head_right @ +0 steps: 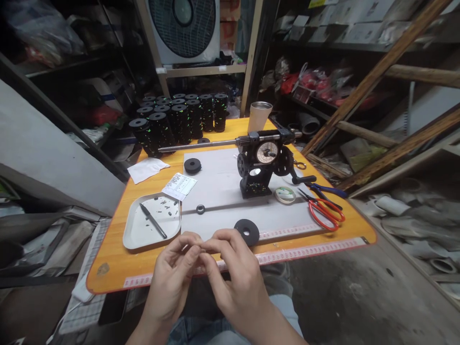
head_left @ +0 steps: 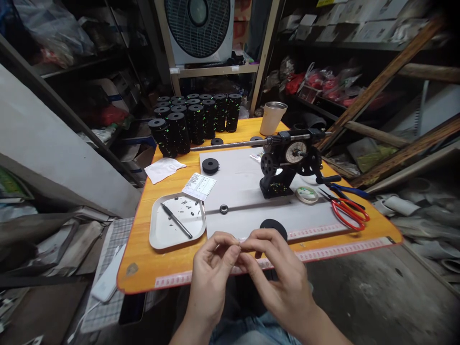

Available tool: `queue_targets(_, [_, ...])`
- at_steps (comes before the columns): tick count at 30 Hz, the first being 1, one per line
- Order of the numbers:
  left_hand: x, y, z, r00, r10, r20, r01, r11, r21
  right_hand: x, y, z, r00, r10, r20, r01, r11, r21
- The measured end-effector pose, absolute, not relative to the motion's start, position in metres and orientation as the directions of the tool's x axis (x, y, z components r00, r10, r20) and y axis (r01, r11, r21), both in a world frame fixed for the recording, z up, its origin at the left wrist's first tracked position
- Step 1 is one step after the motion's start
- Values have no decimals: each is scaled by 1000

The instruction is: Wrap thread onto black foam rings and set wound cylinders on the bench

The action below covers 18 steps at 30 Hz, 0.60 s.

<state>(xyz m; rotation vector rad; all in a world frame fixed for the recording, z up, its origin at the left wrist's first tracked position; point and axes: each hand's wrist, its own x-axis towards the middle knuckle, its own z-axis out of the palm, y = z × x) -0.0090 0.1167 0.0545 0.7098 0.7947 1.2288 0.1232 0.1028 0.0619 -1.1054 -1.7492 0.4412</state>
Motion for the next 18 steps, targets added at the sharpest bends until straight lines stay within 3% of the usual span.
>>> queue_targets(11, [-9,115,57,262,954,-148,-520,269,811,129,103,63,-73,902,425,405,417,-814])
queue_targets(18, [-12,117,57,490,823,-287,-581,554,596,131,106,69,-100,944,314,346,329,-879])
